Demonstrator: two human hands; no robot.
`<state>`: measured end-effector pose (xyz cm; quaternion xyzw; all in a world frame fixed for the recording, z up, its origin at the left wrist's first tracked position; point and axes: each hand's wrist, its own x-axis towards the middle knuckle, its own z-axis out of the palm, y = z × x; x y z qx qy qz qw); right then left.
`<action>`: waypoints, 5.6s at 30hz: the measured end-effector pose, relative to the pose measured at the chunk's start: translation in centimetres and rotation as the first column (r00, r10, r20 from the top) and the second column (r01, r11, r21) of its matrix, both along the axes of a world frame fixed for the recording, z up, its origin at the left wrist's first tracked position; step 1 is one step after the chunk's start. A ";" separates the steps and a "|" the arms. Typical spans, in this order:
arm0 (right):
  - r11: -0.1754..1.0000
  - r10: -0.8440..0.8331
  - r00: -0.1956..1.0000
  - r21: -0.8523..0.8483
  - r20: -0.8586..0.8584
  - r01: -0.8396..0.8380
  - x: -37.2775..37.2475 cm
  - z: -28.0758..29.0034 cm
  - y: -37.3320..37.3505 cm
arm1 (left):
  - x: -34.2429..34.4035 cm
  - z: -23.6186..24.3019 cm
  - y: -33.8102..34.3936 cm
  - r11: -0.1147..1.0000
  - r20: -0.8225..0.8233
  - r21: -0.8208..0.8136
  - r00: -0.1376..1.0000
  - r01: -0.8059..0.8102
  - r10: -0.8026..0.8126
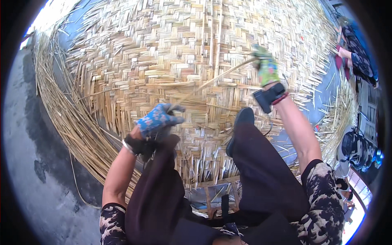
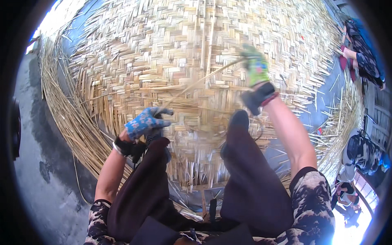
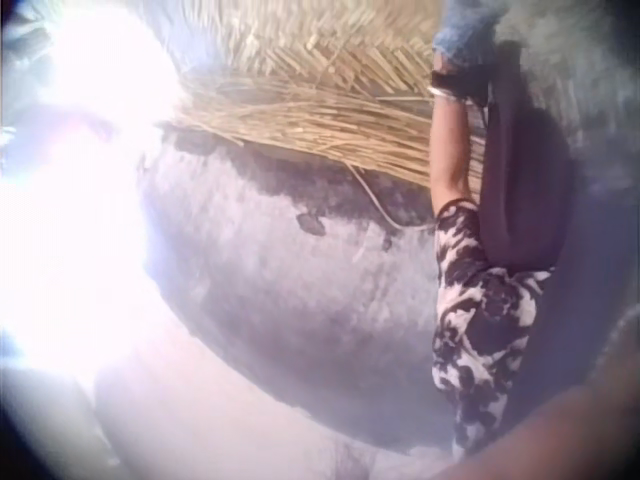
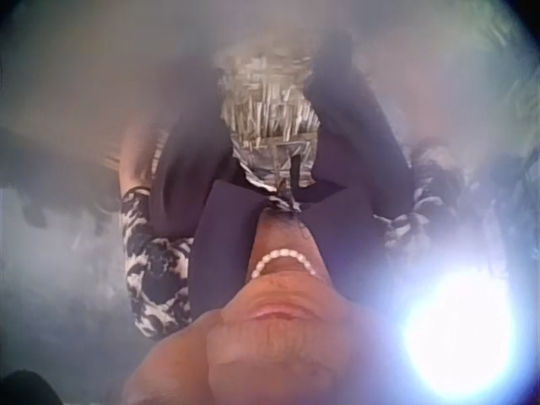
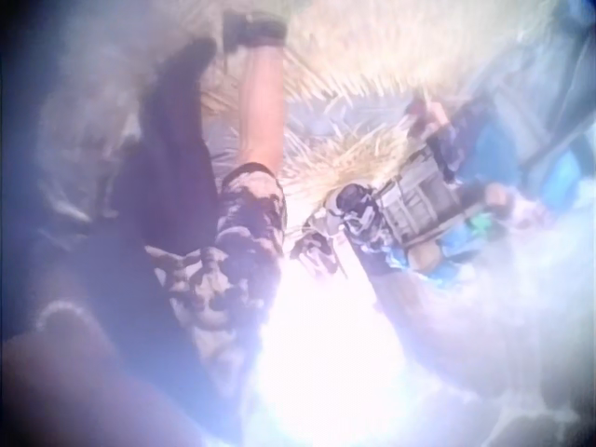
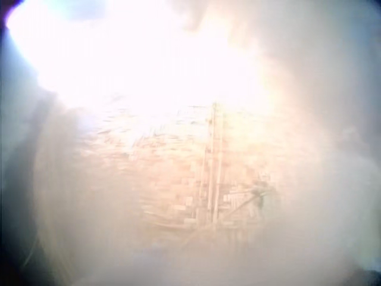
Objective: The person is weaving a large mat or structure using thin wooden or bamboo strips.
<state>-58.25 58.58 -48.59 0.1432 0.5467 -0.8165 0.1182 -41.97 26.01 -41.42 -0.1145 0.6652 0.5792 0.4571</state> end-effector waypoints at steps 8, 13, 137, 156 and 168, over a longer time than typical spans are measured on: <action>0.655 -0.694 0.703 0.543 0.157 0.526 1.2 -4.1 24.0 | -3.3 -1.3 -3.2 0.880 -0.304 -0.470 0.924 0.067 -0.232; 0.907 0.003 0.994 0.419 0.109 -0.049 3.2 -3.8 12.6 | -5.9 -2.7 -0.1 0.795 -0.631 -0.603 0.652 -0.071 -0.420; 0.505 0.783 0.408 -0.097 0.470 -0.858 6.3 1.7 -10.7 | -2.9 -1.6 -3.6 0.331 -0.225 0.341 0.266 -0.880 0.938; 0.527 0.793 0.603 -0.589 0.083 -0.612 5.8 -0.7 -17.1 | -2.7 0.0 -2.4 0.338 -0.128 0.414 0.314 -0.845 0.941; 0.205 0.979 0.180 0.524 -0.098 -0.827 3.7 5.9 -21.7 | -3.4 -0.2 -5.2 0.338 -0.415 0.240 0.218 -0.910 0.883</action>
